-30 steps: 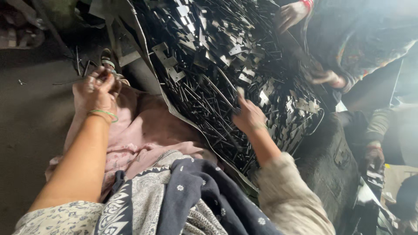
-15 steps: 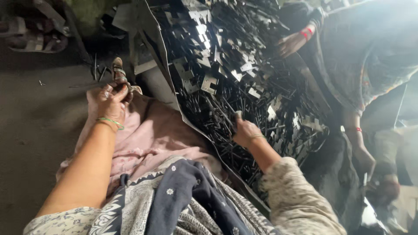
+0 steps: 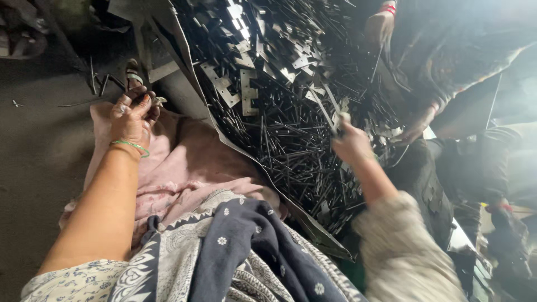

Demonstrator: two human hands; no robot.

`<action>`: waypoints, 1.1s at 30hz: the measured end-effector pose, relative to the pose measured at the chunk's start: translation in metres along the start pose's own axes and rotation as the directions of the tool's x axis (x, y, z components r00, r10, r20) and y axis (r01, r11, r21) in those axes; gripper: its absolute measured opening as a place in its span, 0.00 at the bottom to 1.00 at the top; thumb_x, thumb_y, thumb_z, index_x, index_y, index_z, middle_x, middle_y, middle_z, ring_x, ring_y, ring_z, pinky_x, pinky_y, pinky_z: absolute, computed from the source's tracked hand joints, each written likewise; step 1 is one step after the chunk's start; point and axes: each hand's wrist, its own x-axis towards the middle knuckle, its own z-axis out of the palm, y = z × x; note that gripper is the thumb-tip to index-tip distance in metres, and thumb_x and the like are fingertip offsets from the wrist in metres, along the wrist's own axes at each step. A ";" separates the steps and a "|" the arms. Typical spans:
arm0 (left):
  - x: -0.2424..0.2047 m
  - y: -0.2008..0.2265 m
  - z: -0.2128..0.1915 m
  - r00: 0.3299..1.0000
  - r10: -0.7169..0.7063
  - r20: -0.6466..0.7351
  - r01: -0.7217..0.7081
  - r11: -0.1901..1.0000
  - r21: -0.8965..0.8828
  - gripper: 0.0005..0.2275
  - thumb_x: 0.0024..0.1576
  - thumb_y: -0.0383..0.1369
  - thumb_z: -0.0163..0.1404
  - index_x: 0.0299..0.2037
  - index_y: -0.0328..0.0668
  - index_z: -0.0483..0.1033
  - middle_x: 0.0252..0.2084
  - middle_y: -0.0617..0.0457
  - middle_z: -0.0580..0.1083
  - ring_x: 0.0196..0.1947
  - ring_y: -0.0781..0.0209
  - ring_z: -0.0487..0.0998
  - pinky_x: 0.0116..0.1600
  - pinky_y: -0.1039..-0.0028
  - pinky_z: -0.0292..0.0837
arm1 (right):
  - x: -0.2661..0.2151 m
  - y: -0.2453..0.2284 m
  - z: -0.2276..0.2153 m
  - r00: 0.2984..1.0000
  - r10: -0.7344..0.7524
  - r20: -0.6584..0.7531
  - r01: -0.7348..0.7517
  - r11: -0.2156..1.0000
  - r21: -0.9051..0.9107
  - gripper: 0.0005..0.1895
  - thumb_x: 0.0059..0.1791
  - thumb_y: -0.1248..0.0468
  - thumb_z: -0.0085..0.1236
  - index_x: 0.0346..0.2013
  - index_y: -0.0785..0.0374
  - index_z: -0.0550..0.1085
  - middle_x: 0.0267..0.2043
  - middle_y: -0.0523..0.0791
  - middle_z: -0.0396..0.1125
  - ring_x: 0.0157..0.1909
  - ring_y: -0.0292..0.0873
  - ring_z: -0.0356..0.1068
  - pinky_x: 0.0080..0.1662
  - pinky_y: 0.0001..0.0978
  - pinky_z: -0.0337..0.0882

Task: The person sits on the floor and sorts small metal brackets and pins from a large pile in a metal bin. They pick up items by hand, inspect them, and place them back into the bin or onto a nearby surface.

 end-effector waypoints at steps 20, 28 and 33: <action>-0.009 0.026 -0.022 0.995 -0.015 0.095 0.015 1.000 0.006 0.07 0.64 0.22 0.52 0.49 0.43 0.75 0.46 0.55 0.77 0.45 0.65 0.79 0.48 0.73 0.76 | -0.074 0.030 -0.021 0.916 0.082 0.392 0.019 0.969 -0.248 0.46 0.45 0.70 0.50 0.76 0.46 0.48 0.56 0.56 0.69 0.57 0.54 0.72 0.58 0.43 0.74; -0.001 0.006 0.002 0.992 -0.083 0.099 0.081 0.997 0.019 0.09 0.65 0.22 0.53 0.51 0.47 0.76 0.45 0.56 0.77 0.43 0.66 0.78 0.48 0.75 0.76 | 0.000 0.008 0.020 0.971 0.105 0.214 -0.071 0.984 -0.162 0.40 0.47 0.60 0.57 0.72 0.60 0.54 0.53 0.57 0.70 0.56 0.57 0.72 0.56 0.45 0.73; -0.010 0.007 -0.008 0.993 -0.029 0.118 0.011 0.989 0.149 0.07 0.68 0.21 0.53 0.51 0.44 0.76 0.46 0.57 0.75 0.43 0.67 0.76 0.47 0.75 0.73 | 0.026 -0.010 0.084 0.988 0.043 0.147 -0.014 0.982 -0.190 0.46 0.47 0.61 0.57 0.72 0.78 0.46 0.54 0.60 0.69 0.58 0.61 0.70 0.58 0.46 0.71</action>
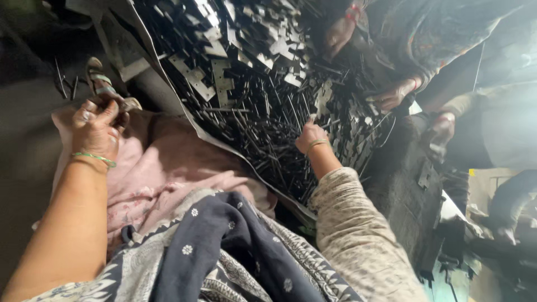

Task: The person sits on the floor and sorts small metal brackets and pins from a large pile in a metal bin. They pick up items by hand, inspect them, and place them back into the bin or onto a nearby surface.

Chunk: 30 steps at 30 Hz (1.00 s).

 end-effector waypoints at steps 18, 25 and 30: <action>0.019 -0.010 0.018 0.982 -0.027 -0.189 0.004 0.993 -0.118 0.08 0.60 0.24 0.55 0.45 0.51 0.76 0.38 0.61 0.76 0.35 0.70 0.77 0.37 0.80 0.72 | -0.133 0.094 -0.045 0.892 -0.163 -0.421 0.319 0.888 0.332 0.39 0.40 0.64 0.63 0.67 0.61 0.67 0.50 0.52 0.74 0.49 0.46 0.75 0.50 0.36 0.73; 0.036 -0.089 0.017 0.991 0.077 -0.107 -0.067 0.994 0.087 0.14 0.55 0.25 0.59 0.50 0.37 0.72 0.44 0.55 0.78 0.43 0.65 0.76 0.51 0.75 0.69 | 0.021 -0.008 -0.120 0.940 -0.322 -0.109 0.174 0.179 0.968 0.38 0.43 0.71 0.59 0.69 0.59 0.67 0.37 0.38 0.69 0.32 0.28 0.68 0.32 0.20 0.68; 0.053 -0.096 0.001 0.928 -0.051 -0.370 0.136 0.969 0.207 0.24 0.53 0.34 0.63 0.57 0.34 0.71 0.48 0.59 0.75 0.52 0.68 0.70 0.58 0.75 0.60 | 0.110 -0.138 -0.196 0.869 -0.310 -0.387 0.471 0.756 0.454 0.35 0.45 0.62 0.61 0.66 0.65 0.63 0.56 0.48 0.67 0.48 0.48 0.73 0.49 0.39 0.73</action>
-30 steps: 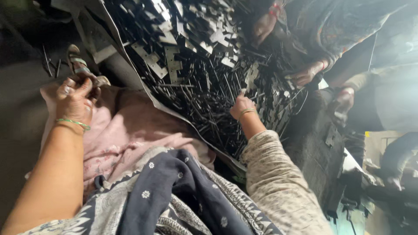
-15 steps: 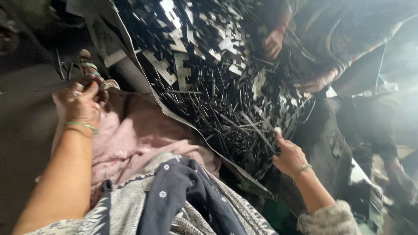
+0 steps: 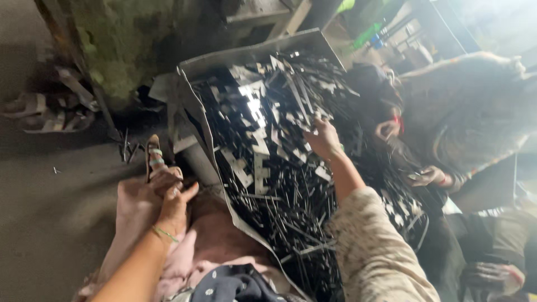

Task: The person sits on the floor and sorts small metal brackets and pins from a large pile in a metal bin. They pick up items by hand, inspect them, and place them back into the bin or onto a nearby surface.

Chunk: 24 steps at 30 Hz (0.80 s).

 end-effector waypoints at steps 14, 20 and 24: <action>0.025 -0.017 0.007 0.989 0.047 0.137 -0.083 0.960 0.266 0.09 0.50 0.28 0.59 0.40 0.32 0.83 0.35 0.54 0.80 0.35 0.64 0.77 0.43 0.73 0.70 | 0.168 -0.030 0.117 0.929 0.256 0.266 -0.082 0.846 -0.526 0.25 0.47 0.59 0.56 0.56 0.68 0.75 0.56 0.57 0.71 0.60 0.56 0.71 0.59 0.44 0.73; 0.015 -0.008 0.010 0.988 -0.005 0.155 -0.038 0.961 0.274 0.11 0.51 0.29 0.61 0.41 0.29 0.83 0.38 0.51 0.80 0.36 0.62 0.76 0.44 0.71 0.71 | 0.060 -0.029 0.084 0.920 0.164 0.355 0.056 0.843 -0.536 0.44 0.47 0.65 0.52 0.75 0.66 0.46 0.51 0.61 0.71 0.53 0.58 0.74 0.51 0.44 0.76; 0.007 -0.003 -0.001 0.986 -0.015 0.164 -0.016 0.983 0.184 0.14 0.52 0.31 0.61 0.45 0.28 0.80 0.41 0.51 0.79 0.39 0.63 0.75 0.46 0.71 0.71 | -0.026 -0.037 0.048 0.883 0.237 0.405 -0.003 0.867 -0.499 0.55 0.44 0.73 0.50 0.78 0.59 0.29 0.48 0.62 0.70 0.50 0.58 0.74 0.49 0.43 0.76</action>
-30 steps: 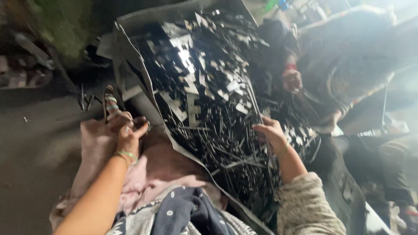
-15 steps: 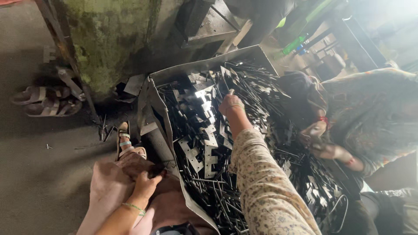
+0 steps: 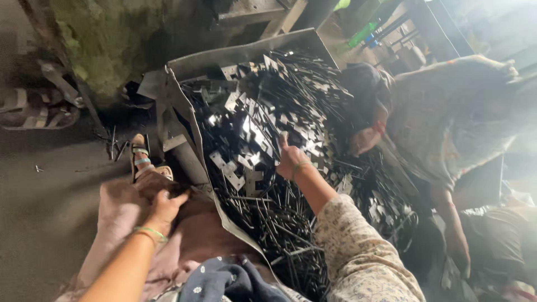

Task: The person sits on the floor and sorts small metal brackets and pins from a large pile in a metal bin. They pick up items by hand, inspect them, and place them back into the bin or onto a nearby surface.

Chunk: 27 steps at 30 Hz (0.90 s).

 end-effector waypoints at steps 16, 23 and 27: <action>-0.022 0.010 -0.012 0.987 0.083 0.140 -0.067 0.991 -0.119 0.10 0.56 0.27 0.57 0.47 0.35 0.78 0.43 0.55 0.78 0.42 0.66 0.75 0.50 0.74 0.70 | -0.240 0.101 0.187 0.940 -0.196 -0.278 0.258 0.943 0.208 0.43 0.36 0.69 0.59 0.66 0.59 0.60 0.44 0.53 0.70 0.45 0.58 0.72 0.44 0.45 0.74; -0.015 0.007 0.003 0.994 0.029 0.107 -0.026 0.999 -0.025 0.12 0.54 0.27 0.57 0.47 0.33 0.79 0.44 0.53 0.79 0.41 0.64 0.76 0.49 0.73 0.71 | -0.123 0.158 0.158 0.868 0.358 -0.343 0.033 0.648 0.761 0.35 0.48 0.60 0.58 0.70 0.63 0.63 0.26 0.44 0.66 0.26 0.36 0.62 0.28 0.33 0.63; -0.001 0.003 0.009 1.000 -0.002 0.025 -0.001 0.990 0.143 0.14 0.52 0.29 0.60 0.45 0.27 0.79 0.43 0.48 0.79 0.40 0.60 0.76 0.46 0.69 0.72 | 0.022 0.168 0.127 0.895 0.432 -0.110 -0.091 0.418 0.904 0.24 0.49 0.58 0.55 0.55 0.70 0.80 0.29 0.48 0.68 0.29 0.46 0.66 0.31 0.39 0.65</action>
